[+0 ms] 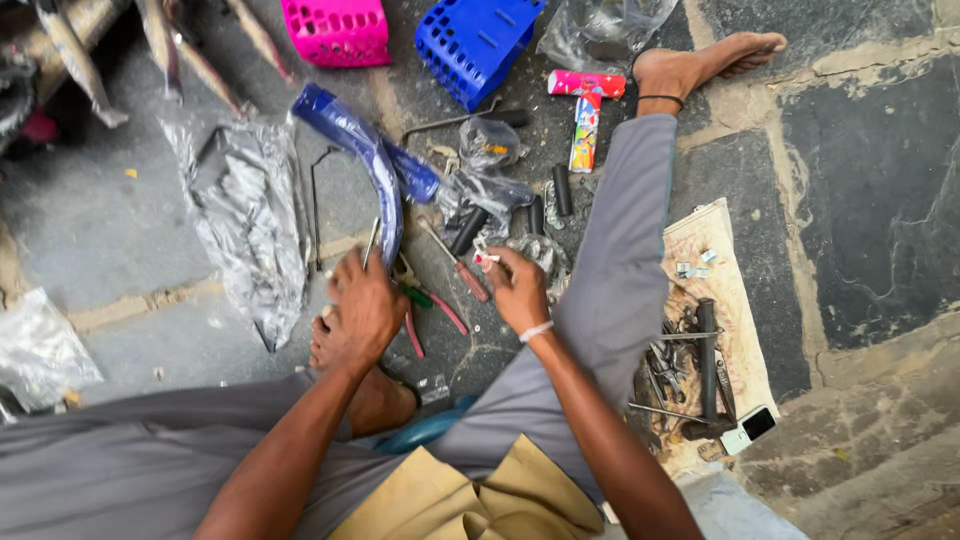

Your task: The person prepares plastic bicycle fenders by using pliers and a screwdriver, then attaches them to a bicycle frame using zip ties while sitting on the floor.

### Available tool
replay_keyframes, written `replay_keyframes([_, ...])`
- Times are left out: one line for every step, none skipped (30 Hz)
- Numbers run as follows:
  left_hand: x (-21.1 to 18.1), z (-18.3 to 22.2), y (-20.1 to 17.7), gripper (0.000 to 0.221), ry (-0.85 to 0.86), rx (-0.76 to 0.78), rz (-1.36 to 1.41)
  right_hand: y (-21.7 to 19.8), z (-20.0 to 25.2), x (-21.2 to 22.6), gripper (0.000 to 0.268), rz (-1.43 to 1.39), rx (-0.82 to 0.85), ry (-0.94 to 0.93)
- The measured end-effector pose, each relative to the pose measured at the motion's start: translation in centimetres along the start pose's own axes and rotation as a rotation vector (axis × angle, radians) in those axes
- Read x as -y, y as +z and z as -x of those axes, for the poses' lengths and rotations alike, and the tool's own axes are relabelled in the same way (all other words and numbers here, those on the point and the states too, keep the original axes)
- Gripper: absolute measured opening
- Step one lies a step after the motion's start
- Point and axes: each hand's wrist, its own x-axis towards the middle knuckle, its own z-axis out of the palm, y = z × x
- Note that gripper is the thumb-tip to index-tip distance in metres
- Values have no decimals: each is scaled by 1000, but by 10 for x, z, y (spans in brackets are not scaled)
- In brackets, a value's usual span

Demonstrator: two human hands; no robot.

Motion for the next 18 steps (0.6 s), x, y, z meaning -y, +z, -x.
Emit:
replay_keyframes([-9,-2,-5,52,-35,59,257,3,12,6,30,-248,70,23])
replay_keyframes([-20,-6,-8,39,-71,116,513,6,23,10,29,-397,107,57])
replay_keyframes([-29,-13,-11,27,-94,169,774,9,30,14,29,-547,134,87])
replay_keyframes([-38,-18,-14,28,-226,343,1056,11,36,15,28,-697,160,116])
replay_keyframes([-47,-21,-16,29,-355,529,1337,10,40,15,27,-817,176,152])
replay_keyframes([-52,-22,-19,30,-487,723,1611,9,44,14,26,-937,192,186])
replay_keyframes([-53,-22,-23,29,-438,676,1582,9,44,14,25,-1055,213,214])
replay_keyframes([-54,-20,-27,28,-391,629,1552,10,46,13,24,-1087,194,237])
replay_keyframes([-56,-18,-30,27,-349,579,1524,11,48,13,23,-1115,178,262])
replay_keyframes([-57,-20,-31,25,-342,564,1553,12,48,12,23,-1144,163,288])
replay_keyframes([-58,-21,-32,23,-342,551,1580,12,49,11,21,-1180,170,294])
replay_keyframes([-59,-20,-34,21,-342,537,1607,12,50,10,20,-1217,177,299])
replay_keyframes([-59,-20,-36,19,-338,544,1565,11,48,12,19,-1256,182,298])
replay_keyframes([-60,-21,-38,17,-334,549,1523,12,48,14,21,-1150,106,277])
replay_keyframes([-61,-18,-41,15,-336,559,1480,15,52,16,23,-1044,31,262])
replay_keyframes([-63,-16,-42,14,-340,555,1476,18,55,18,26,-937,-43,247])
replay_keyframes([-65,-14,-43,13,-345,549,1472,20,57,20,25,-885,-54,190])
replay_keyframes([-67,-13,-44,12,-350,542,1468,23,60,23,25,-833,-64,134])
